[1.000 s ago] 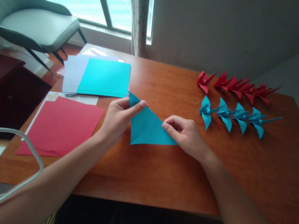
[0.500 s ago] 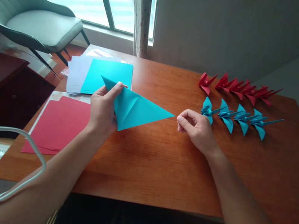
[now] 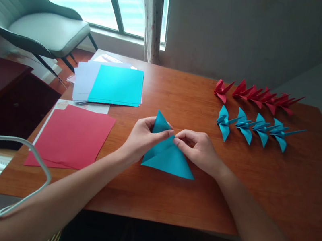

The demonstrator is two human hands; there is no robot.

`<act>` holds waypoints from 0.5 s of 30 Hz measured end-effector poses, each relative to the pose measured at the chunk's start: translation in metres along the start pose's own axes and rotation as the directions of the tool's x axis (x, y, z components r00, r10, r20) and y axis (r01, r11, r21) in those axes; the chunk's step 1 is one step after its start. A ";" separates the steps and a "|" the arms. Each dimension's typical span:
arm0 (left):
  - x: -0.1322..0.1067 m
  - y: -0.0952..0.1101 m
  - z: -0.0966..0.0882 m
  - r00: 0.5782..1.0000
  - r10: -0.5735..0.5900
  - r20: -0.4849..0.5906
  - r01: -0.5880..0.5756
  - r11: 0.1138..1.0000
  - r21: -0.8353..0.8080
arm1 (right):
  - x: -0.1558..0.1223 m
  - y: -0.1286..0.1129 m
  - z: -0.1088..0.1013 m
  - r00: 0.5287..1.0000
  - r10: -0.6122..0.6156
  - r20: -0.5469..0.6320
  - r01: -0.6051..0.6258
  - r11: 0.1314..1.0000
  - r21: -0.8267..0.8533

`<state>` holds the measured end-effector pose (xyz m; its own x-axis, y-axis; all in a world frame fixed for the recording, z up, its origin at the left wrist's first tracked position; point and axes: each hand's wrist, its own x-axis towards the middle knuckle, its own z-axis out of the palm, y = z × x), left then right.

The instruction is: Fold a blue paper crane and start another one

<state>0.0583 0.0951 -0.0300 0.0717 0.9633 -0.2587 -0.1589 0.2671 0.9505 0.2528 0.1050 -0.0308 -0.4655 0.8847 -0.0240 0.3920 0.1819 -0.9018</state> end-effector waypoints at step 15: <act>0.018 0.021 -0.031 0.954 0.148 -0.261 -0.176 0.980 -0.088 | -0.001 -0.007 -0.005 1.000 -0.016 0.007 0.016 0.997 -0.078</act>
<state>0.0260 0.1192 -0.0204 -0.2117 0.9656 -0.1512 -0.2550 0.0948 0.9623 0.2543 0.1053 -0.0225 -0.4772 0.8787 -0.0128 0.4448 0.2290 -0.8659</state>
